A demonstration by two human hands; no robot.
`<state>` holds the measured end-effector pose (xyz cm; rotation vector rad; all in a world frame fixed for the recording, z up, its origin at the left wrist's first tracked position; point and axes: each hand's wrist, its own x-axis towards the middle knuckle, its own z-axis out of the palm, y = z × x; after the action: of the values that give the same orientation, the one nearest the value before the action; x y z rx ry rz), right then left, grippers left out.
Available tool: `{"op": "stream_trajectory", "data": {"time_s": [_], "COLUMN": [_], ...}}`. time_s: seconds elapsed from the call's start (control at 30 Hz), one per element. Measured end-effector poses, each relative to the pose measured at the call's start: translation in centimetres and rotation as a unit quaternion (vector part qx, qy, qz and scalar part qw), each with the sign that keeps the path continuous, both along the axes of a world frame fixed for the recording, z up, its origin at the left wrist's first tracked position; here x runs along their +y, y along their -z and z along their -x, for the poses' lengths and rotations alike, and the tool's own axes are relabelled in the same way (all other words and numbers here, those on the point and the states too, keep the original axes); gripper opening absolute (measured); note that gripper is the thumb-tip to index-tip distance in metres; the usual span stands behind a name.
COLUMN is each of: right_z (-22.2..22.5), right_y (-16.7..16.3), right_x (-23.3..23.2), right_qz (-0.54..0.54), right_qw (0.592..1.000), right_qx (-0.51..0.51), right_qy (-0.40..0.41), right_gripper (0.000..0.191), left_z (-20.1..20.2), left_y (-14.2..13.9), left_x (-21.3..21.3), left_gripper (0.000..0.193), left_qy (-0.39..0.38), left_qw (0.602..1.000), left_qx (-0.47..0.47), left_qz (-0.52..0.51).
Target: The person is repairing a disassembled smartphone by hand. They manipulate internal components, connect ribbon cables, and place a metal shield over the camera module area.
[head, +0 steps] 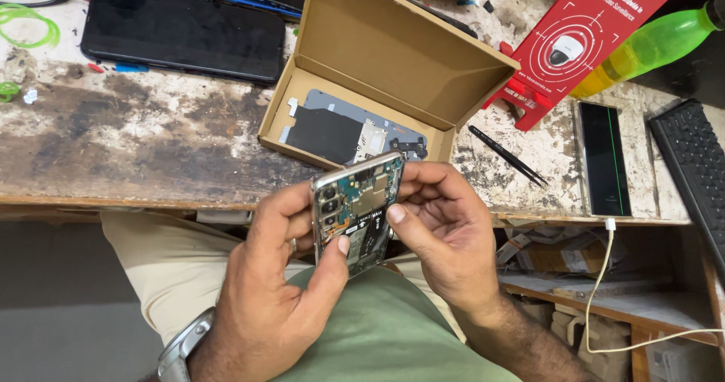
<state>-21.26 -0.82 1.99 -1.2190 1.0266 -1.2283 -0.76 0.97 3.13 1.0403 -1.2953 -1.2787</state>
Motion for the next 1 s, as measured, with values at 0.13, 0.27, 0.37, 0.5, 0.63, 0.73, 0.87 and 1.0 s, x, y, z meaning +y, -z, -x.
{"op": "stream_trajectory", "data": {"time_s": [0.13, 0.27, 0.37, 0.5, 0.63, 0.73, 0.87, 1.0], "right_z": [0.3, 0.6, 0.6, 0.5, 0.7, 0.7, 0.5, 0.0], "right_y": [0.5, 0.7, 0.8, 1.0, 0.9, 0.8, 0.6, 0.4], "right_x": [0.1, 0.2, 0.2, 0.3, 0.4, 0.3, 0.3, 0.7], "right_qz": [-0.004, -0.012, -0.009, -0.005, 0.002, 0.000, 0.002, -0.025], "right_qw": [1.000, 0.999, 0.999, 0.998, 0.998, 0.998, 0.999, 1.000], "right_qx": [-0.022, -0.042, -0.049, -0.059, -0.058, -0.064, -0.048, -0.016], "right_qy": [0.016, 0.012, 0.011, 0.017, 0.004, -0.002, -0.003, 0.007], "right_gripper": [0.027, 0.024, 0.023, 0.023, 0.021, 0.023, 0.024, 0.027], "left_z": [0.2, 0.1, 0.2, 0.1, -0.1, -0.1, 0.1, 0.0], "left_y": [0.2, 0.4, 0.7, 1.0, 1.3, 1.3, 0.8, 0.2], "left_x": [0.4, 0.4, 0.4, 0.3, 0.5, 0.5, 0.3, -0.1], "left_gripper": [0.049, 0.048, 0.049, 0.050, 0.049, 0.053, 0.052, 0.053], "left_qy": [-0.008, -0.005, -0.008, -0.012, -0.003, -0.004, -0.008, -0.019], "left_qw": [0.999, 0.997, 0.994, 0.986, 0.985, 0.988, 0.991, 0.994], "left_qx": [-0.029, -0.049, -0.065, -0.102, -0.097, -0.096, -0.070, -0.046], "left_qz": [0.037, 0.055, 0.091, 0.131, 0.141, 0.120, 0.112, 0.099]}}
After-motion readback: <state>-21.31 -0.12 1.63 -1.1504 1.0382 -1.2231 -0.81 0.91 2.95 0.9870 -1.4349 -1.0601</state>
